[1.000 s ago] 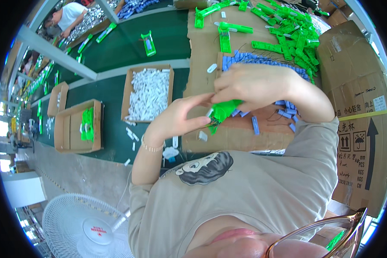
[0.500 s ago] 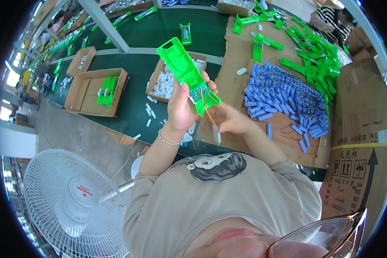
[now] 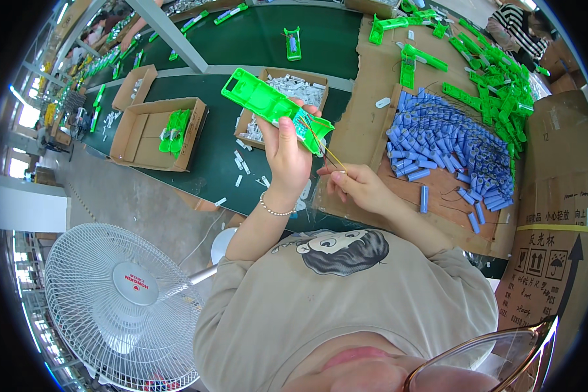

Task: The person assembles flashlights by inserting batteries and electrical components into plastic casings, snapping the covers into place by hand, and placing the assembled units onto the conveyor belt.

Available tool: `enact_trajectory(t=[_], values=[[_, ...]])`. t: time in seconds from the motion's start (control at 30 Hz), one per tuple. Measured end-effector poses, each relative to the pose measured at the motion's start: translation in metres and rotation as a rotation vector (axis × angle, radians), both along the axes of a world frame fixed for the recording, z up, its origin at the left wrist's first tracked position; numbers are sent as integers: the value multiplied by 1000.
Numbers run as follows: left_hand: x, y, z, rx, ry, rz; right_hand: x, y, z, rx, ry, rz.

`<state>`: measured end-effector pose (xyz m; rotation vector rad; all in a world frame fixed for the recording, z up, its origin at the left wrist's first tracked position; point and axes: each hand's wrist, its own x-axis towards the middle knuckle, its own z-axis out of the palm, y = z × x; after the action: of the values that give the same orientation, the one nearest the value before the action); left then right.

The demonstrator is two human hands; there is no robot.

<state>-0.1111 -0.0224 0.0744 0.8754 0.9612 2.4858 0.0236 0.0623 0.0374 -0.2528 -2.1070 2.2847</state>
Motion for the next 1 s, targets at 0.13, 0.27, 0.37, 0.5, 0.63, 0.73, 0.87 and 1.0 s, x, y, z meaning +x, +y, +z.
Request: enact_trajectory(t=[0.13, 0.27, 0.37, 0.5, 0.63, 0.73, 0.87, 1.0], values=[[4, 2, -1, -6, -106, 7, -1, -4, -3, 219, 16, -105], [-3, -4, -5, -58, -44, 6, 5, 23, -9, -63, 64, -152], [-2, -7, -5, -77, -48, 1, 5, 27, 2, -137, 36, -203], [0, -8, -8, -89, -65, 9, 6, 27, 12, 47, -57, -286], [-1, -6, -11, -69, -88, 58, 6, 13, 17, 344, -78, -373], [-1, -3, -13, -66, -102, 103, 3, 11, 6, 782, 379, -592], [-7, -7, -16, -260, -16, 199, 10, 20, 17, 947, 501, -590], [-16, -23, -27, -593, 156, -266, 22, 50, 43, 999, 570, -737]])
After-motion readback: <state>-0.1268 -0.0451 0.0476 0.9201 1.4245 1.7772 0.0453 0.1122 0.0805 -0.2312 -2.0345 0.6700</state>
